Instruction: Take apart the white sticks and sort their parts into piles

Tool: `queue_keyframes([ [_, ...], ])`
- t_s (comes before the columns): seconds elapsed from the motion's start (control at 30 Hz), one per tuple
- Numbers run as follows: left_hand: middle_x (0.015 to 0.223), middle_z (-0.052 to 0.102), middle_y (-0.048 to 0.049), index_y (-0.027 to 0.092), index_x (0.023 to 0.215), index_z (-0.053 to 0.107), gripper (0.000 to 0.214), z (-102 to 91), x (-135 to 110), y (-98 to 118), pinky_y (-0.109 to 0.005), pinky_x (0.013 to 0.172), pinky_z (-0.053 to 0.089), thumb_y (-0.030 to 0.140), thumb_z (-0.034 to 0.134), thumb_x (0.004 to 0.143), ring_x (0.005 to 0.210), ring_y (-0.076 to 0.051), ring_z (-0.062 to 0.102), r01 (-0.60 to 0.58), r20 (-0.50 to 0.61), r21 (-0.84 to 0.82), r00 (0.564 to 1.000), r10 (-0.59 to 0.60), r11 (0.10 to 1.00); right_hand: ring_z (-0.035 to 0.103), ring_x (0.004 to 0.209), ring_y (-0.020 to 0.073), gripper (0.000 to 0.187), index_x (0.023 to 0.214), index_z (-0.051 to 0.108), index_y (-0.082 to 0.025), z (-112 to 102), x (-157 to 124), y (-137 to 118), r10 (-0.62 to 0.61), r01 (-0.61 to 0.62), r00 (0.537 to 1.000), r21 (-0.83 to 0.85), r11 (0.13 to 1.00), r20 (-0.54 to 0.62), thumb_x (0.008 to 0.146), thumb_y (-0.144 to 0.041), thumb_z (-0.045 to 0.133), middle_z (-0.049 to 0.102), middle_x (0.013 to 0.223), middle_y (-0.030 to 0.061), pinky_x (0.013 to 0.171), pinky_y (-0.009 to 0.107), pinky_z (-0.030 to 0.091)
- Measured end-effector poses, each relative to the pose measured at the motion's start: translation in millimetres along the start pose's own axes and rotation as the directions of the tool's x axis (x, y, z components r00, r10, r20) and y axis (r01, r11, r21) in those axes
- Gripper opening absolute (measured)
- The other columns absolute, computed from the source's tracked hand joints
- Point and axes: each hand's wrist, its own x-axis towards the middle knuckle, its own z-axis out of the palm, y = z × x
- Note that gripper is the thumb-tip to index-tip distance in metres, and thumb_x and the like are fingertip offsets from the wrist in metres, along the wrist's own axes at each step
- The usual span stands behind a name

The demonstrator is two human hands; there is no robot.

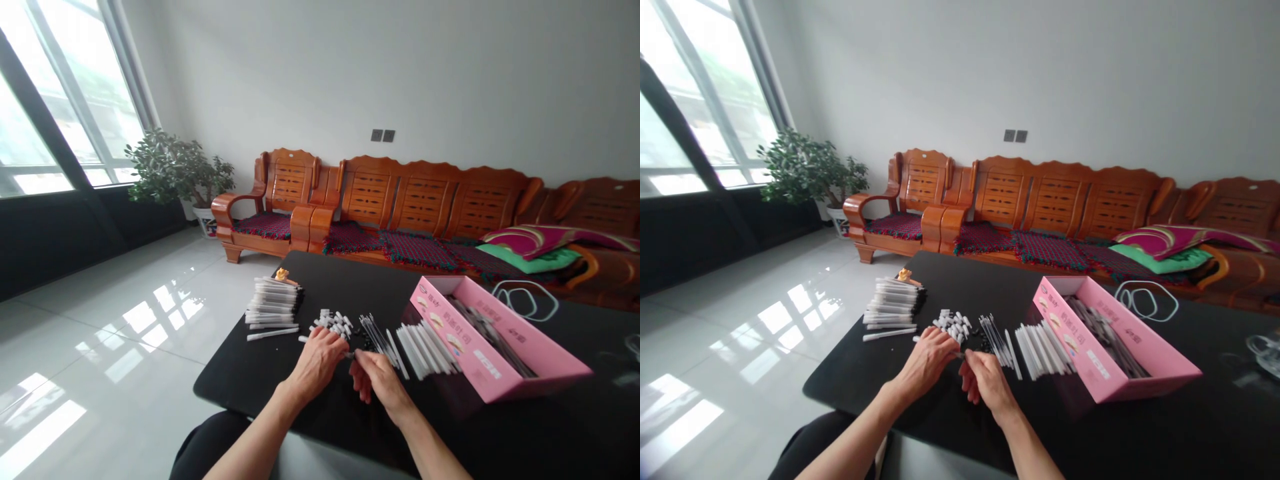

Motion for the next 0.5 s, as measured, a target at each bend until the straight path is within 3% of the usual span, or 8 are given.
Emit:
queue_keyframes([
  [0.27,0.08,0.06,-0.0022,0.02,0.085,0.062,0.013,7.2,-0.2,6.8,-0.035,0.085,0.038,0.021,0.049,0.09,0.081,-0.018,0.053,-0.04,-0.048,-0.049,0.998,0.038,0.998,0.047,0.033,0.009,0.049,0.069,0.058,-0.013,-0.5,-2.5,-1.9,0.051,-0.054,0.999,0.182,0.982,0.017,0.082,-0.06,0.049,0.056,0.046,-0.0002,0.031,0.018,0.031],
  [0.37,0.095,0.063,-0.0035,0.023,0.1,0.062,0.017,6.4,-0.8,6.4,-0.04,0.096,0.036,0.018,0.053,0.087,0.095,-0.02,0.054,-0.018,-0.143,-0.096,0.99,0.004,0.995,0.045,0.032,0.008,0.048,0.068,0.057,-0.014,-1.4,-4.3,-7.2,0.046,-0.038,0.998,0.188,0.981,-0.037,0.08,-0.059,0.053,0.053,0.045,-0.0018,0.031,0.018,0.029],
  [0.43,0.113,0.06,-0.0059,0.025,0.114,0.058,0.033,7.9,-1.1,1.8,-0.043,0.1,0.035,0.015,0.056,0.083,0.108,-0.022,0.051,0.075,-0.283,-0.154,0.952,-0.117,0.985,0.046,0.034,0.0079,0.046,0.069,0.058,-0.014,-2.8,-5.0,-10.7,0.034,-0.014,0.994,0.191,0.981,-0.1,0.078,-0.059,0.055,0.054,0.047,-0.0022,0.032,0.018,0.031],
  [0.5,0.121,0.056,-0.008,0.024,0.12,0.055,0.04,11.8,-1.2,-6.2,-0.043,0.098,0.039,0.015,0.058,0.081,0.113,-0.023,0.05,0.204,-0.406,-0.278,0.861,-0.307,0.939,0.048,0.036,0.0081,0.045,0.071,0.058,-0.014,-4.2,-5.7,-13.6,0.023,0.009,0.987,0.199,0.98,-0.156,0.078,-0.058,0.057,0.054,0.049,-0.0022,0.034,0.018,0.033],
])
